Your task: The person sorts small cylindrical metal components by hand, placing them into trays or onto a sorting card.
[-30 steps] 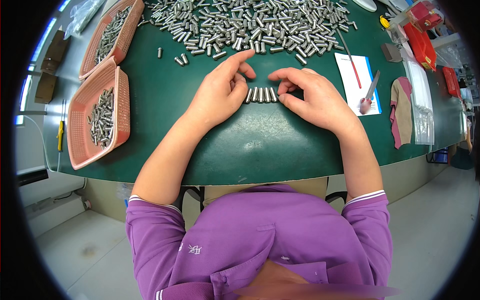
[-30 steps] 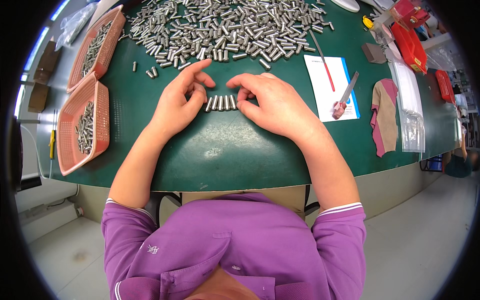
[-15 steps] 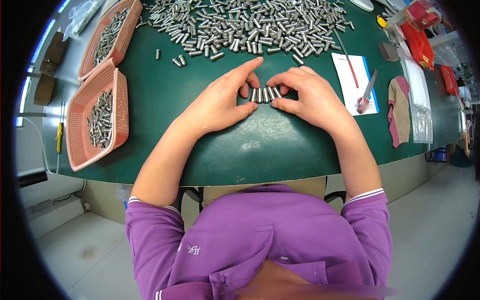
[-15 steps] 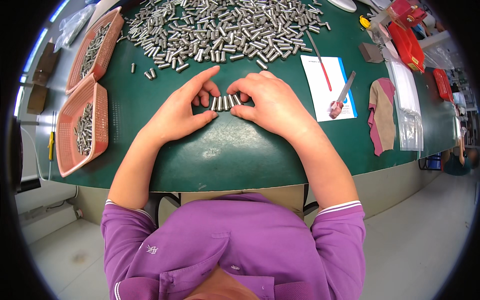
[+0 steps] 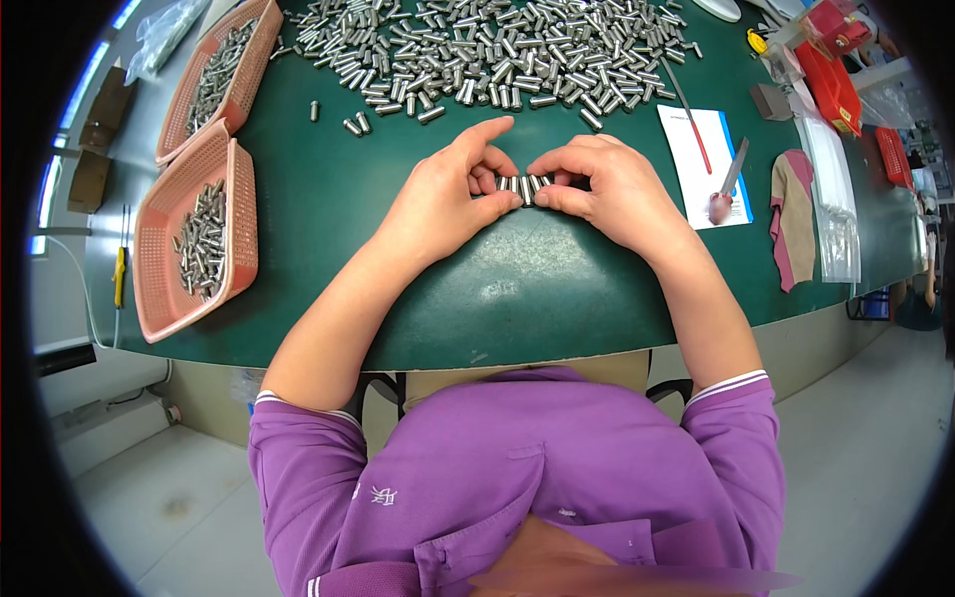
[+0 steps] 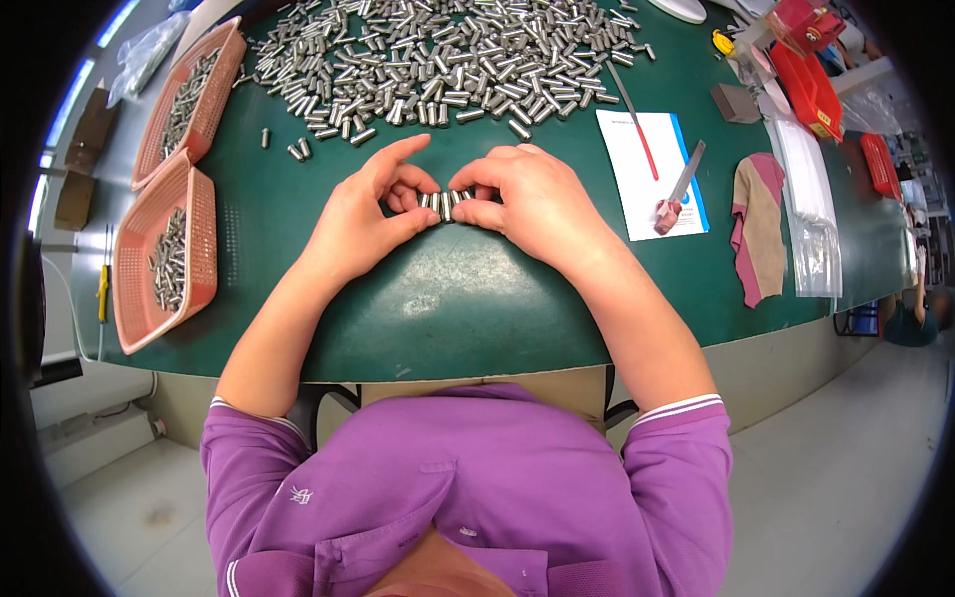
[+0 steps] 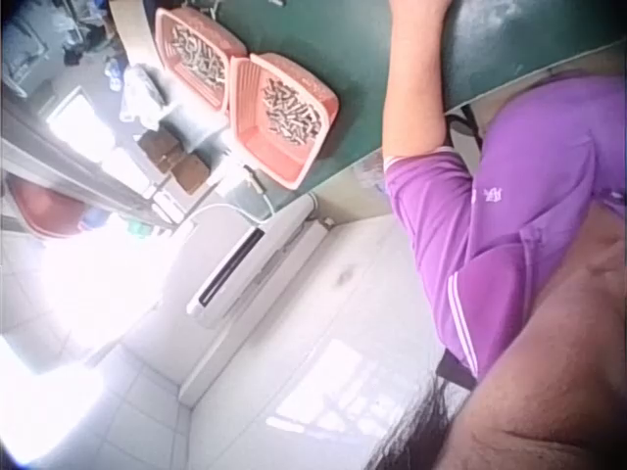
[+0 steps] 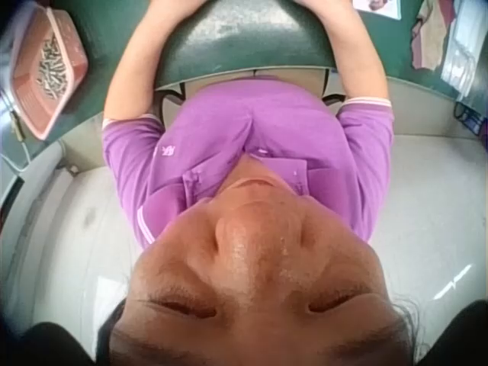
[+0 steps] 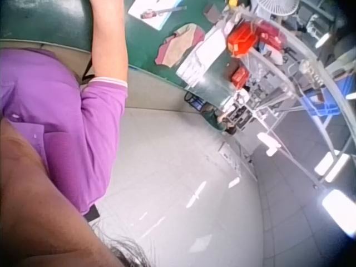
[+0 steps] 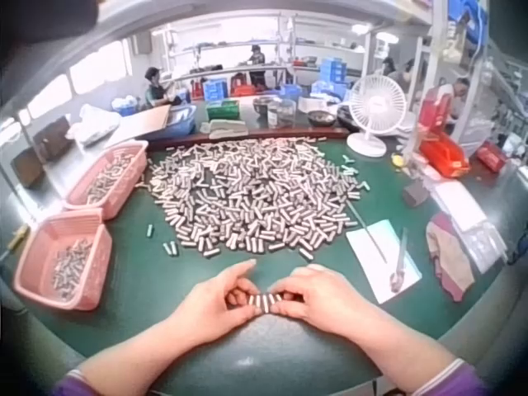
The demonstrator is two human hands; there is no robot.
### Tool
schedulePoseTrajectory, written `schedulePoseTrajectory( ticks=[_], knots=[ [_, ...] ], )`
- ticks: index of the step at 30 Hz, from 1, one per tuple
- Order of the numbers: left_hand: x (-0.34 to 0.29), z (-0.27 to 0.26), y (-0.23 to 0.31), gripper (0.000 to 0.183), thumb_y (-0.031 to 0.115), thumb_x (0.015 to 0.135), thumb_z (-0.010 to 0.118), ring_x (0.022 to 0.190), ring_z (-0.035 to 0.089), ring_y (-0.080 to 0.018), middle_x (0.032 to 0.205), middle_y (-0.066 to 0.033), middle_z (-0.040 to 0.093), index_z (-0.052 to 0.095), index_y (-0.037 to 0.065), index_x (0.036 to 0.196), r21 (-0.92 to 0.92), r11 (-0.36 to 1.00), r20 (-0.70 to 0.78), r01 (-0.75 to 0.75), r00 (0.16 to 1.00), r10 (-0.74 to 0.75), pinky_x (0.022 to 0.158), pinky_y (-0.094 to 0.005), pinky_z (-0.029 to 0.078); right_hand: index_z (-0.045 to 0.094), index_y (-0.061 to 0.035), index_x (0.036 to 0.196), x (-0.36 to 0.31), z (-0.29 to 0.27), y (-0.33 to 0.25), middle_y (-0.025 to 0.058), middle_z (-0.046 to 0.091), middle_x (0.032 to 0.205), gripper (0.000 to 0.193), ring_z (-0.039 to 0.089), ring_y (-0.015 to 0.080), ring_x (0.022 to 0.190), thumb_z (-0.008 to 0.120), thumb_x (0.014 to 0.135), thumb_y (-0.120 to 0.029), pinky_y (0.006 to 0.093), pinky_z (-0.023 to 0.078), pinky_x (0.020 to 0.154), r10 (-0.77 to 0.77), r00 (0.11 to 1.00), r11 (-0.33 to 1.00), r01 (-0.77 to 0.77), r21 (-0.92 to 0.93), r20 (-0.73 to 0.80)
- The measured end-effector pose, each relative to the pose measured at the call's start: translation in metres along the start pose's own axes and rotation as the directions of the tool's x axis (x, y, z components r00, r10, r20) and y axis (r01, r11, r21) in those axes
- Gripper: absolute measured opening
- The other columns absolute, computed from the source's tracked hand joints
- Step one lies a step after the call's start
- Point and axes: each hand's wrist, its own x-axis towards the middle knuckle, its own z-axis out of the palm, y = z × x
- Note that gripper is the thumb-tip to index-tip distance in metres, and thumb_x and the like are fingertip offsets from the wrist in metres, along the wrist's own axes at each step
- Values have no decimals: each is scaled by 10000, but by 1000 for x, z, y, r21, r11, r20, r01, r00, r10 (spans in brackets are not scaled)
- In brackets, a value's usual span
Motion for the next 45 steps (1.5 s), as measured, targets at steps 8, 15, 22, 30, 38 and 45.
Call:
schedulePoseTrajectory(
  ticks=[8, 15, 22, 30, 38, 45],
  knots=[
    [-1, 4, -3, 651, 20, 752, 740, 785, 541, -87, 931, -24, 657, 466, 29, 1342, 42, 999, -38, -31, 999, 33, 761, -239, 481, 696, -93, 951, -1, 1, -1, 59, 613, 893, 247, 608, 233, 845, 758, 735, -196, 356, 493, 752, 26, 1000, 990, -26, 136, 4],
    [-5, 3, -1, 698, -4, 722, 736, 744, 507, -93, 993, -17, 618, 455, 52, 1358, 81, 993, 34, -81, 996, 79, 699, -235, 459, 666, -81, 1019, -4, 2, 0, 45, 559, 807, 334, 571, 185, 746, 783, 710, -125, 308, 482, 671, -92, 995, 994, 94, 49, -26],
    [-4, 5, -5, 723, -22, 701, 735, 728, 498, -97, 963, -16, 593, 449, 64, 1360, 121, 984, 38, -130, 991, 126, 685, -240, 458, 655, -81, 1016, -5, -3, -1, 43, 545, 790, 346, 553, 183, 724, 783, 694, -95, 310, 477, 657, -32, 999, 999, 31, 32, 39],
    [-7, 3, 0, 661, 50, 734, 727, 756, 562, -153, 977, -59, 633, 456, 46, 1336, 68, 995, 26, -76, 997, 75, 718, -294, 506, 676, -63, 1044, -7, -1, -7, 64, 570, 855, 324, 579, 173, 717, 769, 735, -98, 308, 485, 666, 25, 1000, 978, -23, 209, -9],
    [-4, 7, 1, 574, 53, 735, 748, 721, 567, -123, 932, -45, 671, 530, 23, 1265, -11, 999, -23, 30, 999, -30, 693, -263, 512, 694, -49, 967, -5, 4, -3, 53, 587, 857, 241, 586, 152, 707, 764, 741, -92, 286, 488, 650, -10, 1000, 991, 11, 136, -7],
    [-5, 9, -3, 572, 23, 730, 742, 806, 582, -116, 928, -37, 652, 547, 66, 1266, 83, 994, -38, -78, 996, 81, 757, -255, 516, 663, -39, 910, -5, 4, -7, 42, 576, 828, 230, 565, 131, 677, 776, 711, -57, 275, 487, 632, 33, 999, 987, -31, 157, -14]
  ],
)
